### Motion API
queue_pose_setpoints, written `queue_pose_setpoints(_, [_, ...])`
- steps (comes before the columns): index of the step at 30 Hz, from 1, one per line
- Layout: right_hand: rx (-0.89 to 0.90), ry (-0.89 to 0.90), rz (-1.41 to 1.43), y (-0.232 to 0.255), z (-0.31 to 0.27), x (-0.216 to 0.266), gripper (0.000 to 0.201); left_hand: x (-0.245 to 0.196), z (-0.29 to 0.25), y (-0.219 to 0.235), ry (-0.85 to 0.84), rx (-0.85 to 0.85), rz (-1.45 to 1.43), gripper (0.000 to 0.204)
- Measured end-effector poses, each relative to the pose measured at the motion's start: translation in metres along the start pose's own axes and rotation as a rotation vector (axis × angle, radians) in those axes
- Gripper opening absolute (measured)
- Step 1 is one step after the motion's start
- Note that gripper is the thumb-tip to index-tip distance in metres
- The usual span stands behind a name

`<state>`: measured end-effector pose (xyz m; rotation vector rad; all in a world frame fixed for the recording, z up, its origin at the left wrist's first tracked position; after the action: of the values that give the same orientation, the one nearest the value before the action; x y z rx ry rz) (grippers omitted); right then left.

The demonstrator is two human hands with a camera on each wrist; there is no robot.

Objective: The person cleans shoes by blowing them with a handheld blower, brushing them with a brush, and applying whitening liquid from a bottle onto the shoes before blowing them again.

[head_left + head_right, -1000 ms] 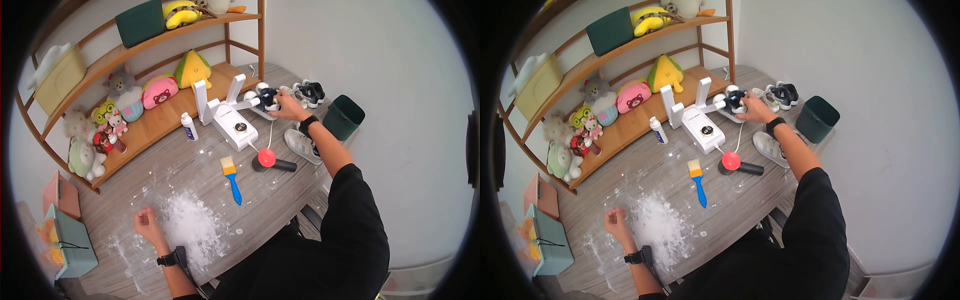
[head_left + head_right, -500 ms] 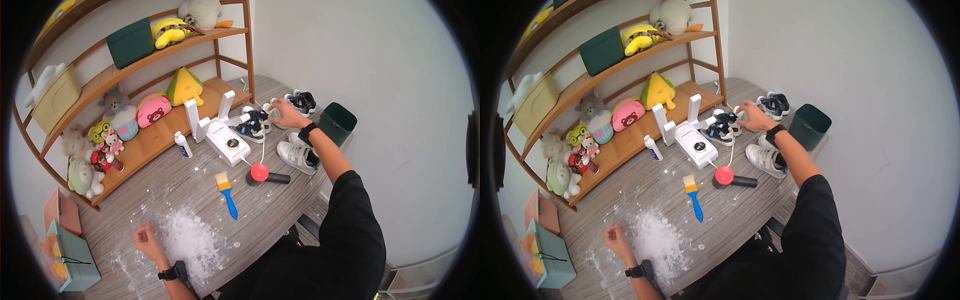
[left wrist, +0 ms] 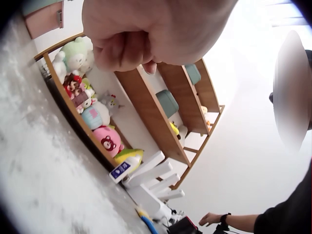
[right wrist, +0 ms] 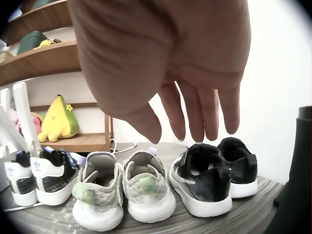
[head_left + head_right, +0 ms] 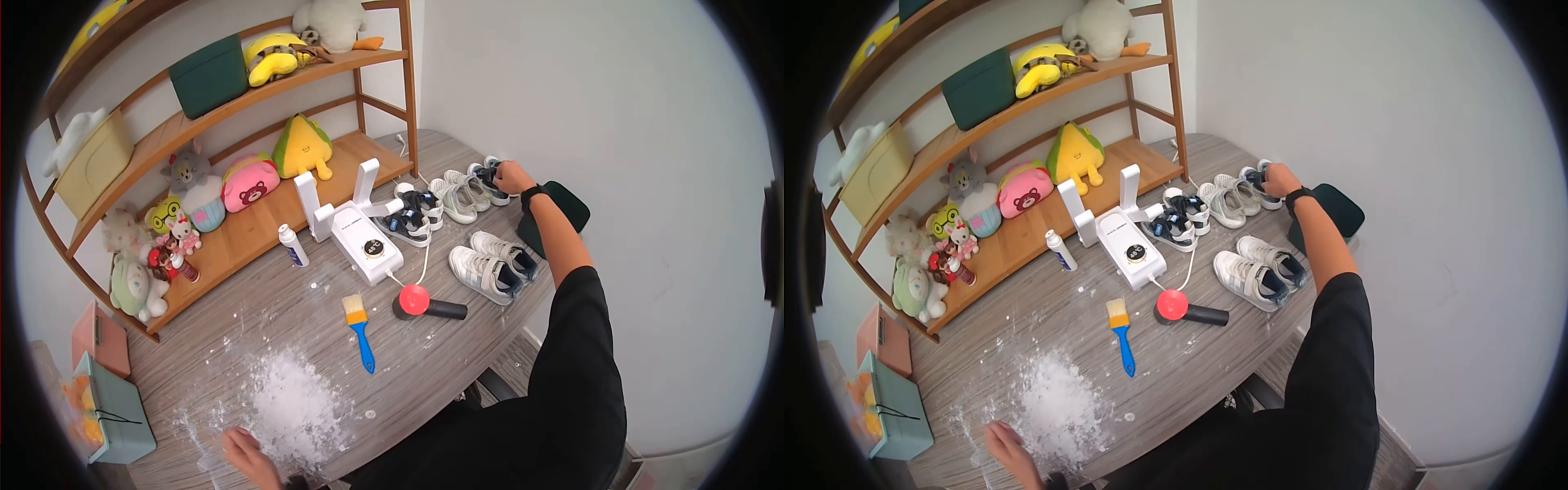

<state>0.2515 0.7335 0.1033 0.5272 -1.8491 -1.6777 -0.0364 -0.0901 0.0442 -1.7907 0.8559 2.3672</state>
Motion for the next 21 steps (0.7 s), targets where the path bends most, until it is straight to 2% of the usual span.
queue_pose_setpoints(1, [0.001,0.004,0.003,-0.004,0.007,-0.004,0.021,-0.004,-0.021,-0.014,-0.001,0.020,0.039,0.020])
queue_pose_setpoints(3, [-0.082,-0.020,-0.087,-0.010,0.021,-0.011,0.017,0.019,-0.066,-0.045,0.054,-0.026,0.040,0.018])
queue_pose_setpoints(5, [-0.076,0.022,-0.061,-0.016,0.032,-0.012,0.018,0.019,-0.096,-0.077,-0.056,-0.003,0.294,0.023])
queue_pose_setpoints(6, [-0.079,0.055,-0.041,-0.018,0.040,-0.009,0.018,0.027,-0.101,-0.083,-0.045,-0.014,0.302,0.023])
queue_pose_setpoints(8, [-0.082,0.113,0.019,-0.022,0.055,0.006,0.022,0.014,-0.119,-0.099,-0.395,-0.150,0.617,0.015])
queue_pose_setpoints(9, [-0.026,0.096,0.021,-0.024,0.060,0.016,0.024,0.038,-0.123,-0.100,-0.309,-0.116,0.588,0.012])
queue_pose_setpoints(10, [0.030,0.074,0.023,-0.026,0.063,0.024,0.027,0.055,-0.128,-0.099,-0.304,-0.119,0.591,0.012])
queue_pose_setpoints(11, [0.057,0.010,-0.073,-0.031,0.067,0.030,0.035,0.058,-0.126,-0.098,-0.271,-0.095,0.559,0.012])
queue_pose_setpoints(12, [0.060,0.011,-0.071,-0.033,0.068,0.035,0.035,0.061,-0.126,-0.098,-0.238,-0.069,0.528,0.011])
queue_pose_setpoints(13, [0.116,-0.087,-0.111,-0.038,0.068,0.034,0.039,0.062,-0.125,-0.100,-0.236,-0.070,0.534,0.011])
queue_pose_setpoints(14, [0.173,-0.180,-0.147,-0.040,0.066,0.035,0.044,0.027,-0.119,-0.101,-0.358,-0.198,0.590,0.009])
queue_pose_setpoints(15, [0.223,-0.202,-0.151,-0.039,0.065,0.039,0.042,0.000,-0.119,-0.103,-0.480,-0.328,0.643,0.008])
queue_pose_setpoints(18, [0.239,-0.200,-0.170,-0.028,0.048,0.055,0.038,-0.014,-0.118,-0.105,-0.429,-0.391,0.659,0.008])
queue_pose_setpoints(19, [0.265,-0.186,-0.163,-0.030,0.048,0.055,0.042,-0.009,-0.121,-0.104,-0.427,-0.396,0.662,0.008])
queue_pose_setpoints(21, [0.298,-0.174,-0.172,-0.049,0.058,0.044,0.046,0.010,-0.122,-0.103,-0.344,-0.255,0.538,0.026])
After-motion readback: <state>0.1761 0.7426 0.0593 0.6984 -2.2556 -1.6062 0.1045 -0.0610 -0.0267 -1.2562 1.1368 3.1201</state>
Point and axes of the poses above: each hand's wrist, its own z-axis towards the middle knuckle, its own y-axis out of the back of the hand, x = y × z, the point moved 7 cm from there along z, towards the middle knuckle, and after that the axes turned 15 degrees about x, right-handed, at the moved point
